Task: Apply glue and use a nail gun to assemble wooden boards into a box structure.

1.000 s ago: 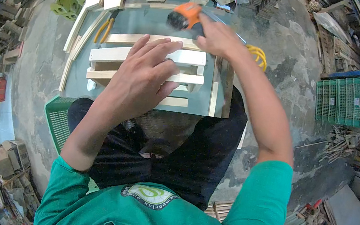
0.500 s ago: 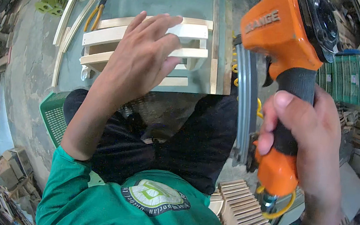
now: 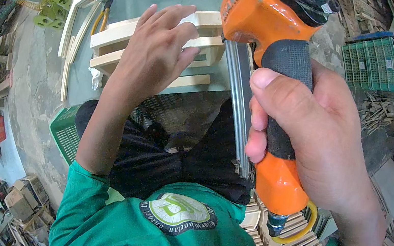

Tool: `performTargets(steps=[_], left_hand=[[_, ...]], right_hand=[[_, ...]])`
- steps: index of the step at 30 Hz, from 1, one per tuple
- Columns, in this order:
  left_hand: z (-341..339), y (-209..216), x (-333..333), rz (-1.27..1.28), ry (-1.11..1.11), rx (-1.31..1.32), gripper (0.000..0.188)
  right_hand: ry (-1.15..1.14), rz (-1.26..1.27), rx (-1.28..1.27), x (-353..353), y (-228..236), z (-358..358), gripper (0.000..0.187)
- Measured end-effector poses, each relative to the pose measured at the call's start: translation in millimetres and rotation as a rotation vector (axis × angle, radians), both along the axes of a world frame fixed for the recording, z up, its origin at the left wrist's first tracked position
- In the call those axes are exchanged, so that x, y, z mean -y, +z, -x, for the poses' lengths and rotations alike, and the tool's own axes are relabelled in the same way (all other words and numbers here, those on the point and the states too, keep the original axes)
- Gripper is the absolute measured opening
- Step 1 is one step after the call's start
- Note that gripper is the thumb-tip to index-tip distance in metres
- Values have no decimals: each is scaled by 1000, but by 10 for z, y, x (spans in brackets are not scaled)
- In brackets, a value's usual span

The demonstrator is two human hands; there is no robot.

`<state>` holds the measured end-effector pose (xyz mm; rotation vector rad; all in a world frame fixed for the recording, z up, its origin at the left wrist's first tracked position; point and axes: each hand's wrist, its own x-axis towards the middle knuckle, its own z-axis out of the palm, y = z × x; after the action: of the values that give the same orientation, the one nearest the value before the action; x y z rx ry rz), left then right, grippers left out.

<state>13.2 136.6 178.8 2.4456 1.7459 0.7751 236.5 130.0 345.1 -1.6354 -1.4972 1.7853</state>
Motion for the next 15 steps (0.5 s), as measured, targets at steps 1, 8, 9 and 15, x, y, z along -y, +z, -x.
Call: performTargets(steps=[1, 8, 9, 15], left_hand=[[0, -6, -2, -2, -1, 3, 21], [3, -7, 8, -1, 10, 28, 20], [10, 1, 9, 3, 8, 33, 20], [-1, -8, 9, -1, 7, 39, 20]], right_hand=[[-1, -2, 3, 3, 1, 8, 38], [-3, 1, 9, 0, -22, 21, 36], [-9, 2, 6, -1, -18, 24, 36], [-18, 7, 2, 3, -32, 11, 35]])
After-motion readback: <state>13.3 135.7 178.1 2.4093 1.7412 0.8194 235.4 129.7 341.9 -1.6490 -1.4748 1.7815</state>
